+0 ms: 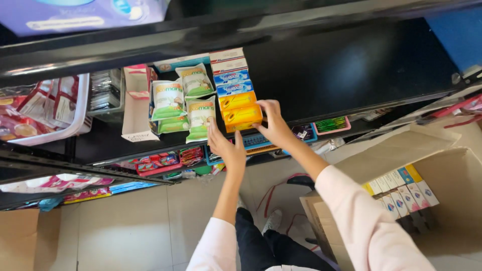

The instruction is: Stock various packaged personal care items from a cardboard box onto shelves in a store.

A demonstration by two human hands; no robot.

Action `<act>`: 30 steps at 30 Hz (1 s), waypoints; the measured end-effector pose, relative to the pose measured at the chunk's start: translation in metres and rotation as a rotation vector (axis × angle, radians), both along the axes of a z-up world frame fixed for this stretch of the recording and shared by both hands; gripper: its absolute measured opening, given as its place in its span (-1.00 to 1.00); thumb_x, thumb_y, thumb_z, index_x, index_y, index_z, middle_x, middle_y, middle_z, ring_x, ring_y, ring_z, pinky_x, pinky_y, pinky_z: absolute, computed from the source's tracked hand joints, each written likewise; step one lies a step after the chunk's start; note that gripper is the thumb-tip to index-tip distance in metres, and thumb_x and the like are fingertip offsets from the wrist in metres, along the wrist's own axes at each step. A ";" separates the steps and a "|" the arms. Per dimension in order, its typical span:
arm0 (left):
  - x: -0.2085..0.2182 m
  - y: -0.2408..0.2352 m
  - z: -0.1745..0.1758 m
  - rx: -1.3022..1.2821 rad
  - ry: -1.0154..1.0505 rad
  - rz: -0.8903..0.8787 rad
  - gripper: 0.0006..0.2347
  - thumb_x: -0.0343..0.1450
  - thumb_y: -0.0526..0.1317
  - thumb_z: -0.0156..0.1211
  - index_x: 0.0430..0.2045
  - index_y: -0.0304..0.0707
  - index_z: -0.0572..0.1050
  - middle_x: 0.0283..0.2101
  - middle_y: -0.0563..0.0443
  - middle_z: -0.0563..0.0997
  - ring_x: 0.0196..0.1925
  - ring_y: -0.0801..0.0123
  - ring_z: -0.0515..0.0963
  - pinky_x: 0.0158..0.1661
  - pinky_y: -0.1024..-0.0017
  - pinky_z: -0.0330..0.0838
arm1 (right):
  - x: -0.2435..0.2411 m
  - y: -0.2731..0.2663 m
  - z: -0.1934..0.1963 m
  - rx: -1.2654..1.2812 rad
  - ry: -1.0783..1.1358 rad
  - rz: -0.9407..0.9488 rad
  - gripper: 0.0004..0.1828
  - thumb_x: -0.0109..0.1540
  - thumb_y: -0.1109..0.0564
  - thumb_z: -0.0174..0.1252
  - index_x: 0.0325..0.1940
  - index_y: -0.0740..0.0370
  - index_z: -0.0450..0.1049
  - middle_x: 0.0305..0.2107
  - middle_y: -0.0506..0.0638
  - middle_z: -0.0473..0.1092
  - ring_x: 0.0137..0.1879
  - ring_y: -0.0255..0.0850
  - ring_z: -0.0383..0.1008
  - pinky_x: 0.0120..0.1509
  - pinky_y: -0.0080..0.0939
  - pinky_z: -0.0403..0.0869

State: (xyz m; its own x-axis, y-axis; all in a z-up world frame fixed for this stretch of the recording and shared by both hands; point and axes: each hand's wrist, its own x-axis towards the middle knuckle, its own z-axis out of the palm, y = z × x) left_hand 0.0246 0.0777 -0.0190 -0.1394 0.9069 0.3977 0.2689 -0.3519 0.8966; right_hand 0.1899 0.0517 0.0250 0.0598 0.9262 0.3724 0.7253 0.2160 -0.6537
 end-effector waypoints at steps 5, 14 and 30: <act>-0.010 0.017 0.003 0.137 0.509 0.022 -0.37 0.43 -0.15 0.30 0.39 -0.34 0.17 0.36 -0.18 0.39 0.46 -0.02 0.18 0.27 -0.01 -0.06 | -0.015 -0.005 -0.041 0.169 0.332 -0.095 -0.26 0.22 0.22 0.29 0.40 0.28 0.11 0.20 0.18 0.13 0.36 0.08 0.34 0.23 -0.11 0.56; -0.008 0.021 -0.015 0.091 0.539 -0.024 -0.47 0.45 -0.17 0.21 0.37 -0.21 0.29 0.25 -0.11 0.49 0.39 0.20 0.33 0.24 0.03 -0.04 | -0.026 -0.002 -0.052 0.180 0.094 -0.259 -0.38 0.32 0.21 0.20 0.45 0.25 0.20 0.22 0.21 0.35 0.24 0.22 0.44 0.18 -0.01 0.49; 0.074 -0.149 -0.020 0.153 0.330 -0.369 -0.54 0.39 -0.32 0.24 0.22 -0.27 0.35 0.28 -0.14 0.42 0.39 -0.04 0.33 0.36 0.05 0.11 | 0.061 -0.226 -0.058 0.335 0.526 -0.614 -0.71 0.43 0.26 0.05 0.25 0.28 0.38 -0.10 0.05 0.47 0.03 -0.23 0.52 0.14 -0.23 0.52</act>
